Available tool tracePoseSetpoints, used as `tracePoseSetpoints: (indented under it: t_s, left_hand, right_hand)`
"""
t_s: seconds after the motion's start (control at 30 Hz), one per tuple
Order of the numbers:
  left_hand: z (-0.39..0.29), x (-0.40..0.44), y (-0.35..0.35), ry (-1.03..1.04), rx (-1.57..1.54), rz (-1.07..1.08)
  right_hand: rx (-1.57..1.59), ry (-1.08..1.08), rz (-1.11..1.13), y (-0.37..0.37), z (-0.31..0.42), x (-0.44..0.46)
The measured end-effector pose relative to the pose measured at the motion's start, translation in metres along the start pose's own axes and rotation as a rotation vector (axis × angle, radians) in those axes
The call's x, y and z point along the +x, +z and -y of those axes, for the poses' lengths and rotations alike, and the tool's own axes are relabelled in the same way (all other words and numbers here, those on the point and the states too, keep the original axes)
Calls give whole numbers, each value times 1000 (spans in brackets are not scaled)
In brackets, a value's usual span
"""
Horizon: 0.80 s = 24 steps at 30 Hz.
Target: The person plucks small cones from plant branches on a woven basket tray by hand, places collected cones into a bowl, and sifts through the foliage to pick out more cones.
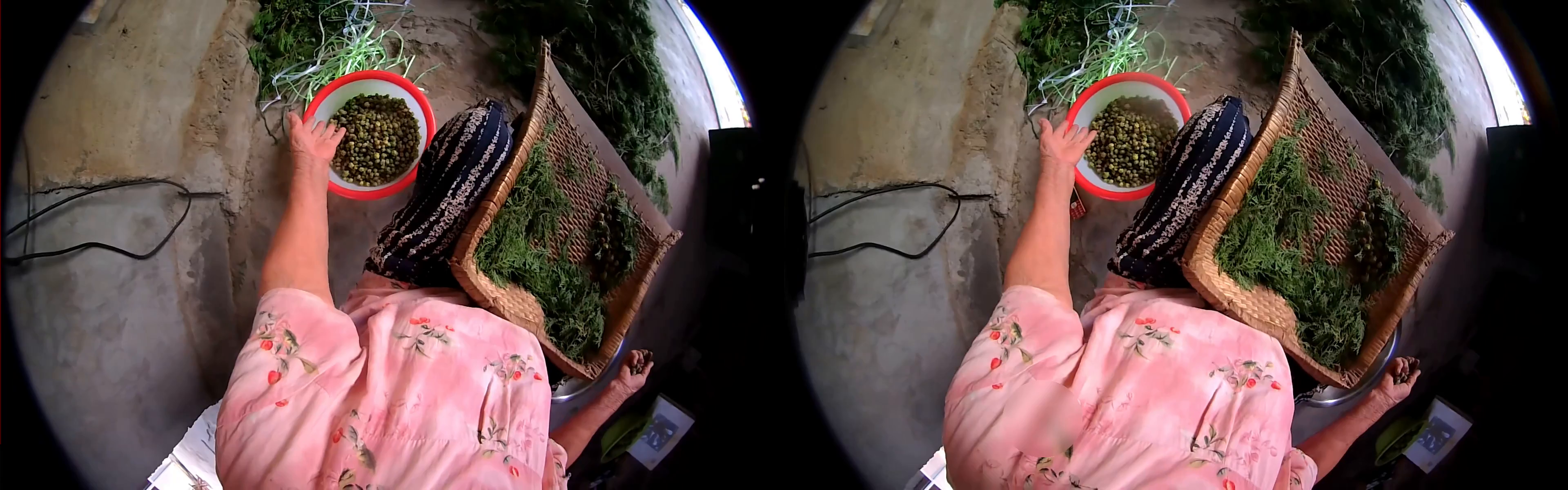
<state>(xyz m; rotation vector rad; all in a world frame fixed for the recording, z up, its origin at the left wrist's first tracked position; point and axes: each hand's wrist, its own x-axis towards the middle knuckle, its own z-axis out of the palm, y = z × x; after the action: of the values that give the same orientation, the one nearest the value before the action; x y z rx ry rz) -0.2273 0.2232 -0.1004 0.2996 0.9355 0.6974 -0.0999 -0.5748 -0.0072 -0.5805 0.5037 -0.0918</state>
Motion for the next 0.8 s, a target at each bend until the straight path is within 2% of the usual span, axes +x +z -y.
tracePoseSetpoints:
  t_s: [0.03, 0.07, 0.1, 0.23, 0.3, 0.33, 0.43, 0.5, 0.63, 0.7, 0.77, 0.8]
  left_hand:
    - [3, -2, 2, 24, 45, 20]
    - [7, -4, 4, 49, 89, 41]
    - [14, -7, 14, 85, 111, -24]
    - [53, -48, 77, 237, 220, 298]
    - [70, -116, 140, 343, 412, 366]
    - [83, -135, 159, 363, 461, 497]
    - [124, -162, 196, 450, 660, 895]
    - [151, -165, 207, 554, 938, 1064]
    - [189, -160, 212, 618, 1171, 1244]
    - [194, -160, 216, 530, 1401, 1298]
    - [203, -156, 226, 502, 1487, 1337]
    - [212, -154, 233, 543, 1540, 1397]
  right_hand:
    - [-42, -38, -135, -10, 3, 4]
    - [-87, -50, -174, -21, 3, 6]
    - [-131, -59, -213, -35, 3, 9]
    - [-243, -23, -233, -89, 7, 21]
    - [-355, -77, -482, -105, 9, 19]
    - [-355, -77, -476, -117, 17, 14]
    - [-528, 35, -695, -170, 57, -1]
    - [-580, -35, -691, -177, 66, -8]
    - [-770, -321, -716, -186, 61, -51]
    - [-1097, -491, -613, -171, 48, -63]
    - [-939, -228, -593, -129, 48, -66]
    - [-863, -195, -614, -115, 49, -58]
